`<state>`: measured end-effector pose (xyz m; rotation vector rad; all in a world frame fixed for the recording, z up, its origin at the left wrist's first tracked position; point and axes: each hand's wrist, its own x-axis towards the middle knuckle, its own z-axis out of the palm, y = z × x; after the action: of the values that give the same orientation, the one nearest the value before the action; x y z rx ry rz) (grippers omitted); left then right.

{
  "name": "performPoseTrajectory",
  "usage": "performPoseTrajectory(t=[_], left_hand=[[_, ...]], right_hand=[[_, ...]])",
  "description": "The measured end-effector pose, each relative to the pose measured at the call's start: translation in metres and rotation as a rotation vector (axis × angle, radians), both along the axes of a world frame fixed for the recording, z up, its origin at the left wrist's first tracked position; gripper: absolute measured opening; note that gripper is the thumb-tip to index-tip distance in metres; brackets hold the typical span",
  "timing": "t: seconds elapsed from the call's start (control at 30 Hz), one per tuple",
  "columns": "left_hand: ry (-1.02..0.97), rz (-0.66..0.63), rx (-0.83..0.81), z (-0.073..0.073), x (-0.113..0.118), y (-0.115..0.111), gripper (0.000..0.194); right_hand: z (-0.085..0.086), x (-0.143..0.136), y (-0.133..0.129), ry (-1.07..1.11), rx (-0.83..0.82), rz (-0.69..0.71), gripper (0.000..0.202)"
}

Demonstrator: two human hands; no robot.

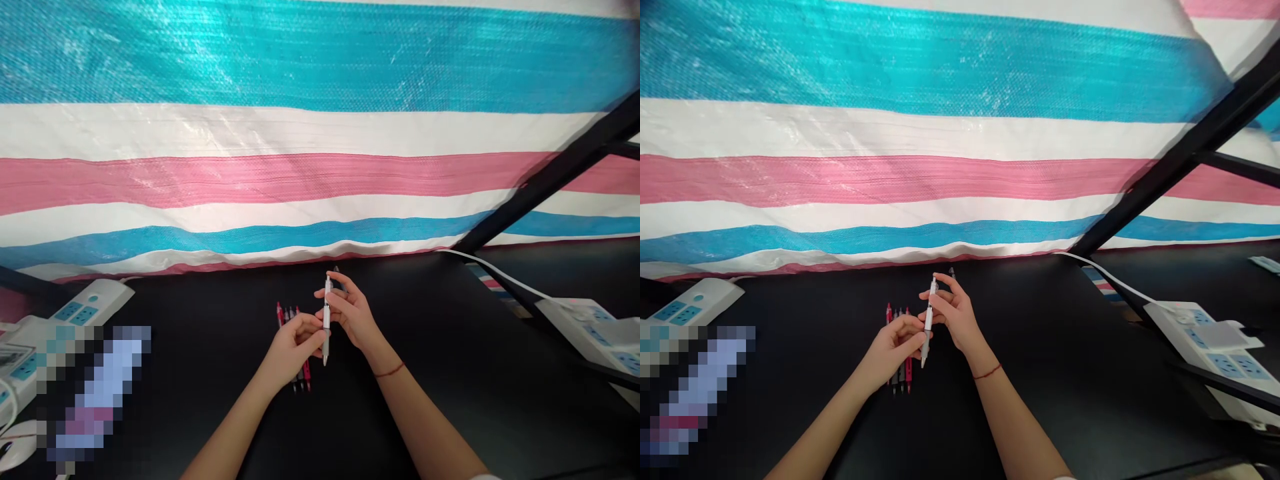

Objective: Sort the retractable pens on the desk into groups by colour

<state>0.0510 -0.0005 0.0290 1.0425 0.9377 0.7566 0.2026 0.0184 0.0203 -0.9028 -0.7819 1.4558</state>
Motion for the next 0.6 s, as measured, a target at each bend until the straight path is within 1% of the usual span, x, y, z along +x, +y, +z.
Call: performPoseTrajectory(t=[0.17,0.6], left_hand=[[0.006,-0.003,0.006,0.0001,0.0,-0.0002,0.032],[0.027,0.001,0.024,-0.0007,-0.0011,0.0017,0.035]], right_hand=[[-0.0001,-0.0003,-0.0002,-0.02,0.009,-0.006,0.04],[-0.0029,-0.0008,0.0006,-0.056,0.035,-0.022,0.044]])
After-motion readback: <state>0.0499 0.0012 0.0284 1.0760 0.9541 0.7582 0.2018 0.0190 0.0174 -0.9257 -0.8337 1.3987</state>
